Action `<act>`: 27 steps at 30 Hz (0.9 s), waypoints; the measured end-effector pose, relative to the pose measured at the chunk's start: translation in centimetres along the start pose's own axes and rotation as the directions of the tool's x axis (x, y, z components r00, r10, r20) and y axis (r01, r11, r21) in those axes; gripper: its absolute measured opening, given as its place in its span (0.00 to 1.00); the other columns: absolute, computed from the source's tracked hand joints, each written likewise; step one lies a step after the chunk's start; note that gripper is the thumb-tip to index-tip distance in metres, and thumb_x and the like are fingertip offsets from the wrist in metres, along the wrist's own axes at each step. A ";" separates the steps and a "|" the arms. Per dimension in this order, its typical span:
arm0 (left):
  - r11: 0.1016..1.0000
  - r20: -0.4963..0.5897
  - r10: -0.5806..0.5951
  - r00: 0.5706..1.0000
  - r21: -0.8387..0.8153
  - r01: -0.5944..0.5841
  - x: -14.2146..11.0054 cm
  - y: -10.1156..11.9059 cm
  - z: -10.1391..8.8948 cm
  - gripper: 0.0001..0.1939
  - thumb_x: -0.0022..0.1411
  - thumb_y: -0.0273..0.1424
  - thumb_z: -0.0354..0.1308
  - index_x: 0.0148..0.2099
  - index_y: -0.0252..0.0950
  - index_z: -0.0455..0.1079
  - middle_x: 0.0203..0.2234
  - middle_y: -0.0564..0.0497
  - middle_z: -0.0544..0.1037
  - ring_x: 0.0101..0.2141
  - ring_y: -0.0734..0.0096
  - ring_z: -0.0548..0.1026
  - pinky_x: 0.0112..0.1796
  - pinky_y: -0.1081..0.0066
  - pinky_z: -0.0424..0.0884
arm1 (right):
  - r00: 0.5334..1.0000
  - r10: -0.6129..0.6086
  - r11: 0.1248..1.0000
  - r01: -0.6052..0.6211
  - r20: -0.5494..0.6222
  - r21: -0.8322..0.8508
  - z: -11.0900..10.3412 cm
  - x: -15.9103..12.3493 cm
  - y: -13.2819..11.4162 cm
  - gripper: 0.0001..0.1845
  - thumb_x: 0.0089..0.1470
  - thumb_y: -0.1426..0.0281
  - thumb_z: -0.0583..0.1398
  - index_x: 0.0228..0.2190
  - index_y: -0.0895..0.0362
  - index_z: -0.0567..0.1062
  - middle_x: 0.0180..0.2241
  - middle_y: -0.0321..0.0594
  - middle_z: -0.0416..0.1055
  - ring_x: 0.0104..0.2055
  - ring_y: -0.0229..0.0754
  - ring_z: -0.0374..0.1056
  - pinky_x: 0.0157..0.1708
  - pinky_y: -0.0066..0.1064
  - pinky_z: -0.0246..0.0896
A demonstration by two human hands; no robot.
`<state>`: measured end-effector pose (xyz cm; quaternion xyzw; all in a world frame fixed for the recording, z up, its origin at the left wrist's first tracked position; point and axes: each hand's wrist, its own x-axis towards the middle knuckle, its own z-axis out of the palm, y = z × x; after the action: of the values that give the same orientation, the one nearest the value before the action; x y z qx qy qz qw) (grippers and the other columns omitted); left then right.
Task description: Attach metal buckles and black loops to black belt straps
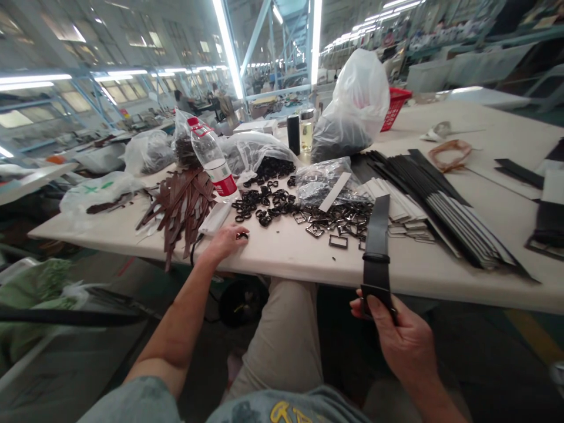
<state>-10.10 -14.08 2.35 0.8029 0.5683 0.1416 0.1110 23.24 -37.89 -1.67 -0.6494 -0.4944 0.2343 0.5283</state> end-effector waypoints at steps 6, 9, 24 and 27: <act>0.997 -0.036 -0.027 0.999 -0.076 0.024 0.7 0.5 0.4 0.07 0.51 0.32 0.61 0.32 0.37 0.78 0.29 0.49 0.79 0.29 0.68 0.74 0.35 0.70 0.69 | 1.000 -0.012 1.000 0.012 0.004 -0.006 -0.1 0.0 0.0 0.20 0.61 0.53 0.57 0.34 0.56 0.79 0.26 0.41 0.80 0.26 0.45 0.78 0.30 0.31 0.71; 0.988 -0.046 -0.042 0.998 -0.150 0.035 1.2 1.2 1.6 0.07 0.51 0.33 0.61 0.32 0.36 0.77 0.27 0.50 0.79 0.28 0.69 0.73 0.33 0.71 0.68 | 1.000 -0.022 1.000 0.022 0.019 0.000 -0.1 0.1 -0.1 0.20 0.61 0.54 0.57 0.34 0.56 0.79 0.26 0.40 0.80 0.26 0.44 0.78 0.29 0.30 0.71; 0.929 -0.007 0.079 0.997 -0.362 -0.076 1.4 4.5 2.9 0.07 0.51 0.29 0.61 0.33 0.38 0.80 0.29 0.50 0.80 0.30 0.70 0.73 0.35 0.71 0.69 | 0.997 -0.004 0.998 0.000 0.073 0.059 0.3 0.4 -1.1 0.21 0.61 0.53 0.56 0.31 0.56 0.78 0.25 0.41 0.80 0.26 0.44 0.77 0.29 0.30 0.70; 0.917 -0.050 0.081 0.995 -0.388 -0.094 0.6 5.5 2.8 0.08 0.53 0.32 0.62 0.35 0.38 0.80 0.31 0.49 0.80 0.32 0.68 0.74 0.38 0.68 0.70 | 0.996 -0.004 0.998 -0.002 0.084 0.067 0.3 0.3 -1.1 0.21 0.62 0.53 0.55 0.31 0.56 0.77 0.26 0.41 0.80 0.26 0.44 0.77 0.28 0.30 0.70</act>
<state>-4.08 -15.37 1.62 0.7871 0.4939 0.2697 0.2525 22.64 -37.56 -0.68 -0.6205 -0.5085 0.2777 0.5285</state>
